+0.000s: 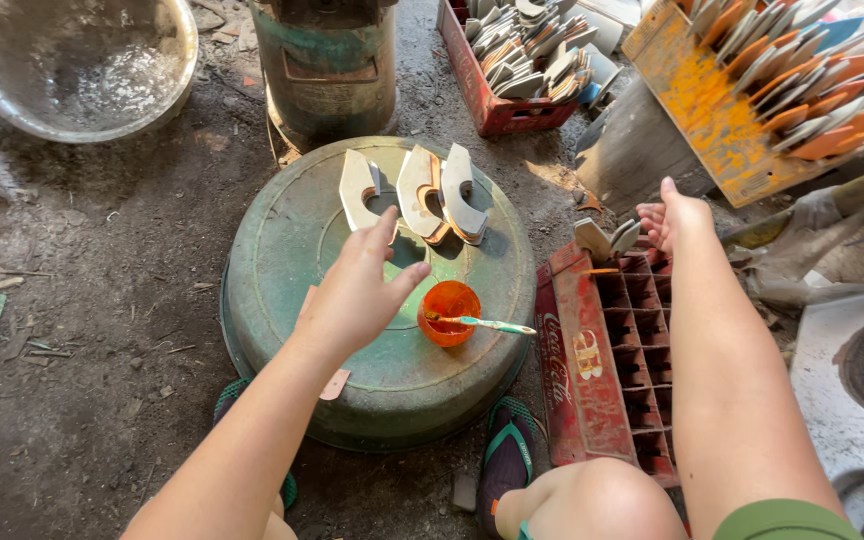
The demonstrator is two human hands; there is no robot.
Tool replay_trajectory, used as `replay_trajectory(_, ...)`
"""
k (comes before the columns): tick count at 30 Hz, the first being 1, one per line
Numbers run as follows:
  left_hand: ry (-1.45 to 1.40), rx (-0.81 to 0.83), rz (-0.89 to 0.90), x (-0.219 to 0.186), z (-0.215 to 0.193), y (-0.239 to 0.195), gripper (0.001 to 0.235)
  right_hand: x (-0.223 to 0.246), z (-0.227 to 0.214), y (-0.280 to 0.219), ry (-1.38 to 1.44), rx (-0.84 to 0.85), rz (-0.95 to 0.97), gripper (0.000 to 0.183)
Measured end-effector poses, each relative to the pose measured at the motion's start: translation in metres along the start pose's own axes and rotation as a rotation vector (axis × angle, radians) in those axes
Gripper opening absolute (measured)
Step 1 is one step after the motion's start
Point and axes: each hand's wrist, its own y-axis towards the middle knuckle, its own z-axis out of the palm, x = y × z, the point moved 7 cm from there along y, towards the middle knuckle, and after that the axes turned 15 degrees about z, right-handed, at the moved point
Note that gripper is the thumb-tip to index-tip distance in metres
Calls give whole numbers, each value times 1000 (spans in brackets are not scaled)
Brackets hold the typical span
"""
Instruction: The person sits on the ground and uses a toothbrush to apply orange paint to curved metal pieces. They dip the brush into a small container, coat each piece, and place the finished items into a red crate.
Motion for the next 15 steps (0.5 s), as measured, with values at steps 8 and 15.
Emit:
replay_trajectory(8,173,-265,279,29,-17,8,77,36,12,-164,-274,-34,-328,54)
replay_trajectory(15,593,20,74,58,-28,-2,64,29,87,-289,-533,95,-776,35)
